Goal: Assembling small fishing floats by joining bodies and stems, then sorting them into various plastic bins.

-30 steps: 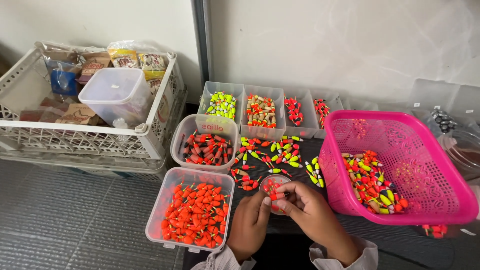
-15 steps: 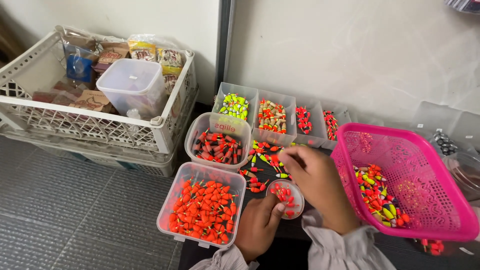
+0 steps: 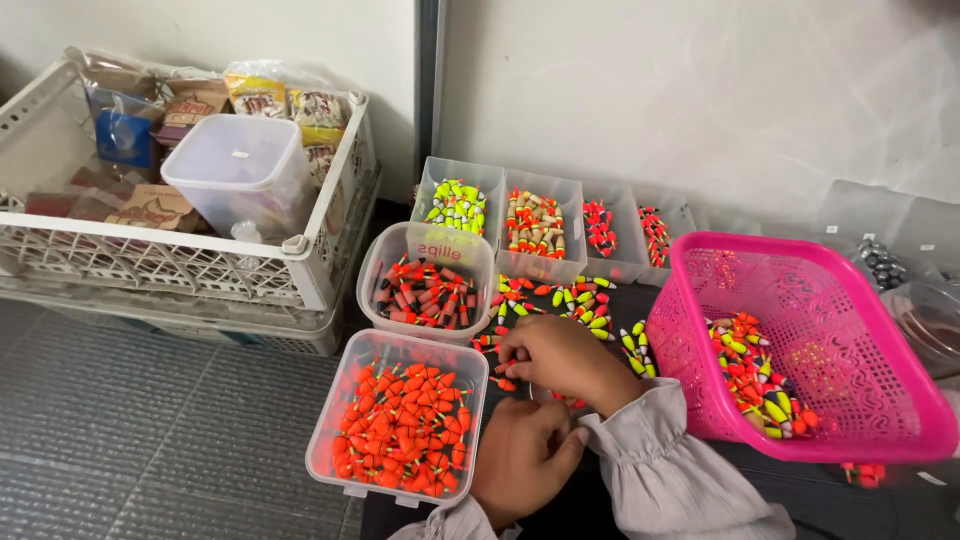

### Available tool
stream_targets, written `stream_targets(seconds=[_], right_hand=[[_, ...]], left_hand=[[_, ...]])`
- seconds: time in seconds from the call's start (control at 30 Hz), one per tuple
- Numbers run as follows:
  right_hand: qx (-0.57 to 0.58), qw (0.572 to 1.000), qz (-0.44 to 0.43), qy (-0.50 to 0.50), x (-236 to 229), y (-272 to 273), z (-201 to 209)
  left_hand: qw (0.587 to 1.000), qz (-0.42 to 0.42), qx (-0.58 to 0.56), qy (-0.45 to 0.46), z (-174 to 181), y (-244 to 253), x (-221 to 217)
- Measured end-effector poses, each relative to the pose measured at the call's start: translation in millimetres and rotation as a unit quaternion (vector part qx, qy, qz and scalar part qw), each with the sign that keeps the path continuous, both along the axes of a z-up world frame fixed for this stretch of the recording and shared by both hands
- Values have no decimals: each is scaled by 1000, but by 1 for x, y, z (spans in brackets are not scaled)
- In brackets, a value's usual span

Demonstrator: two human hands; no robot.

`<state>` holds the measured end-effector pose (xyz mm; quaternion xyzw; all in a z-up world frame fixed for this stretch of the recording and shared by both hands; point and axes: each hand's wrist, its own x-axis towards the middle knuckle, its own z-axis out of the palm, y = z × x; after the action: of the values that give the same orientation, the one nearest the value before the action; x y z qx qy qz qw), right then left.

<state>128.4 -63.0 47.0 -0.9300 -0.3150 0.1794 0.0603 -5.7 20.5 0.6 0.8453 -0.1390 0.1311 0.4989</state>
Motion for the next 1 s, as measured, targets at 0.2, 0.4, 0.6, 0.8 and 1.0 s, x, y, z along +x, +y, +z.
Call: stream_targets(seconds=[0.2,0.4,0.6,0.8,1.0], right_hand=[[125,989,-68,-27,-15,-12,18],[330,938,-99,-34,-61,-73,23],[404,913,-51,-27,-82,-81,7],[470,871,-117,-84,-84,-77,-6],[480,864,-83,-126,-87,-78,-8]], left_hand=[[997,35,-59,45,10,3,0],[969,71,-231,58,7,1,-2],[983,52,-157,73,18,1,0],[988,28,-143,42,10,-4,3],[972,43,-223,57,13,-10,2]])
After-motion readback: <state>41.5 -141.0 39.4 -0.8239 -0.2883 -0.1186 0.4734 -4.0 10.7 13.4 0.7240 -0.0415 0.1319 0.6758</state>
